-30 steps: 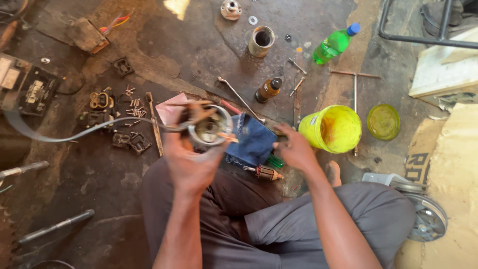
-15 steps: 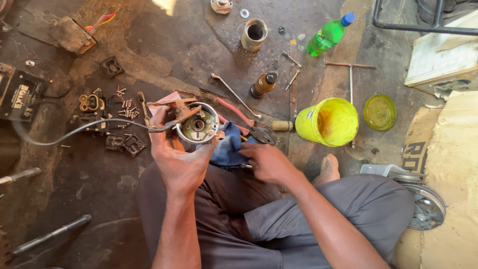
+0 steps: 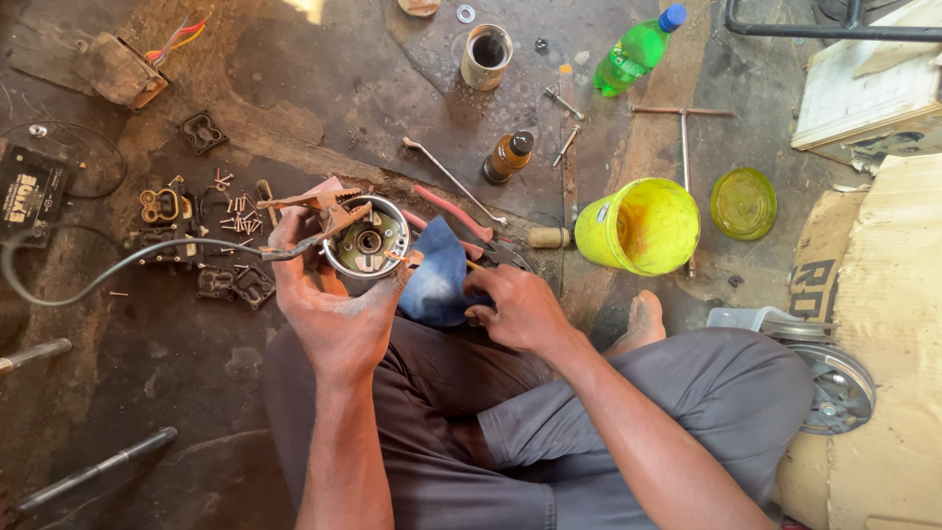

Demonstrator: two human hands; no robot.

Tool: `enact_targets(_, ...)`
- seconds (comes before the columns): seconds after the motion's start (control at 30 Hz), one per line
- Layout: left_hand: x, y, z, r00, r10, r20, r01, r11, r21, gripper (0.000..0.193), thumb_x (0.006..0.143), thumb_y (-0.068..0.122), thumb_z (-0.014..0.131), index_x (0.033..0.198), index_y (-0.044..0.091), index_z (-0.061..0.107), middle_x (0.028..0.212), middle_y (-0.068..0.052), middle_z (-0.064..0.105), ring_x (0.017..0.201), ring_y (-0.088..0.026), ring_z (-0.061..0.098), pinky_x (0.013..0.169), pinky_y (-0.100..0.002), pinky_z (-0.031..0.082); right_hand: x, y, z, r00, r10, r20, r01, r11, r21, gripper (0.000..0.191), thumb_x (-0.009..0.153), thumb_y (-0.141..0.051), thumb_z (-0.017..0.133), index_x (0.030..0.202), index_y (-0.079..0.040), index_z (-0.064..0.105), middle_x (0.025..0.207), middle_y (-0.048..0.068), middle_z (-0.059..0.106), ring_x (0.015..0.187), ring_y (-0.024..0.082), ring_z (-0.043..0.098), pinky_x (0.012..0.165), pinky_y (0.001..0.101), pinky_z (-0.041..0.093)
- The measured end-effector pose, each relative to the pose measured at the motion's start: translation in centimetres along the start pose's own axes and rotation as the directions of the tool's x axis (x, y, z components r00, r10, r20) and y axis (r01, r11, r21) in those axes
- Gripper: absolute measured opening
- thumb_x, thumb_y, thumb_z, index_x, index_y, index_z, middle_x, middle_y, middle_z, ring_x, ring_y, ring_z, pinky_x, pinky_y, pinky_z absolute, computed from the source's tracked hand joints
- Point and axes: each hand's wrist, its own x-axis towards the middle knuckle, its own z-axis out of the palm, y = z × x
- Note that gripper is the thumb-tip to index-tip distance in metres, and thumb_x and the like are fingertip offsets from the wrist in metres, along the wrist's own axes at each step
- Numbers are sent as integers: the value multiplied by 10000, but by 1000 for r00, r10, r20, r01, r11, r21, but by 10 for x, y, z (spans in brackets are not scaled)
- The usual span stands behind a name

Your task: The person sits on the workshop floor repairing an electric starter motor. They hold the motor housing, pull the armature out of the casing, use a screwdriver on the housing, then reinsert the armature and press the components back together by hand.

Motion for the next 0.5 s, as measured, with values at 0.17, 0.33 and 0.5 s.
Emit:
enact_targets(0.17,1,5,0,1000,-5,-11,6,1000,2,905,825,-9,946,1533,29,384,1495,-133,541,1331,-203,595,1162,-358,534,4,-14,-11,1000,-5,9,5,998,60,435,768,-182,830,1172,-85,700,1038,138,726,915,316,702,783,443,553)
enact_targets(0.33,2,6,2,999,-22,-31,21,999,-26,903,786,-27,929,1508,23,388,1515,-130,529,1337,-208,610,1134,-376,571,34,27,-62,897,283,-339,-204,947,250,367,745,-71,687,1111,-76,717,1176,68,742,833,235,701,730,377,587)
enact_targets(0.5,0,3,8,994,-104,-25,102,993,-61,910,738,-24,917,1484,9,398,1438,-142,578,1297,-210,642,1105,-372,577,112,108,-143,808,195,-556,-259,965,-37,205,836,-186,769,1020,-105,811,918,143,773,830,248,763,774,377,582)
